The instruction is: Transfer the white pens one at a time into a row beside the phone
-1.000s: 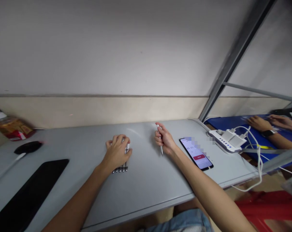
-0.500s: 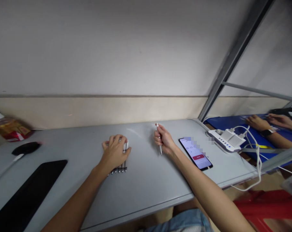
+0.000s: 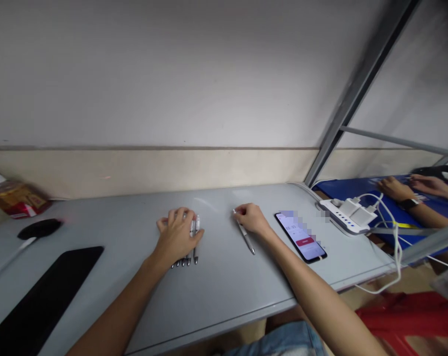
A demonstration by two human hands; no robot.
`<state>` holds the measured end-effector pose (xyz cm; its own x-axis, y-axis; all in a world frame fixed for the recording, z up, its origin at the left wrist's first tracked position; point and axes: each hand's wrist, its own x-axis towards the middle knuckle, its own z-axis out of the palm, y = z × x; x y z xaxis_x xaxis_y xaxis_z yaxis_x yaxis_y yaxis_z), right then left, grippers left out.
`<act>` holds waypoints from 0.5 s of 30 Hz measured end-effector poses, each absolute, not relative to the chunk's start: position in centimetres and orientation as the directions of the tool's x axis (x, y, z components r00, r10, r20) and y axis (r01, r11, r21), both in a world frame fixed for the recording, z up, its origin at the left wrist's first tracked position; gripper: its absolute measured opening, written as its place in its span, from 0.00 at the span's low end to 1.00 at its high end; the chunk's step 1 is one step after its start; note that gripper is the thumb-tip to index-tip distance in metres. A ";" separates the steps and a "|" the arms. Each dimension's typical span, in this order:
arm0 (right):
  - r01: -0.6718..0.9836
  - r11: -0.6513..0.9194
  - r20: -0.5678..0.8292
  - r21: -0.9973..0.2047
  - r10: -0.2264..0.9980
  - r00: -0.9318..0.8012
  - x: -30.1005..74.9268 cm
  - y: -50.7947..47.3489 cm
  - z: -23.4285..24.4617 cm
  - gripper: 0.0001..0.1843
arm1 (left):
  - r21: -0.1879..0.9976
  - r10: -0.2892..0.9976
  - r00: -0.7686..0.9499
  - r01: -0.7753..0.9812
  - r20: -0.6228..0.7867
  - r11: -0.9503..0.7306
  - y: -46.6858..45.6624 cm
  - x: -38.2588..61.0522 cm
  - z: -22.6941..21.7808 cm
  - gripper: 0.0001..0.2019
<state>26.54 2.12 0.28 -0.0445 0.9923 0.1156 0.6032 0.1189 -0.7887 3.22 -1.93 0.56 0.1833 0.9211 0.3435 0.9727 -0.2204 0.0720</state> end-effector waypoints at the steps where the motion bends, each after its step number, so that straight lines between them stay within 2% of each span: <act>1: 0.626 0.110 0.117 -0.772 0.993 -0.030 26.8 2.2 0.3 0.09 | 0.077 0.923 0.183 0.972 0.339 -0.221 -2.0 3.3 0.6 0.12; 6: 0.752 0.048 0.110 -0.657 0.993 0.032 27.5 2.3 0.2 0.06 | 0.081 0.917 0.202 0.967 0.344 -0.243 -2.2 3.5 0.7 0.12; 15: 0.800 0.022 0.079 -0.600 0.996 0.032 27.7 2.3 0.6 0.05 | 0.083 0.908 0.259 0.950 0.331 -0.301 -2.7 4.2 0.3 0.15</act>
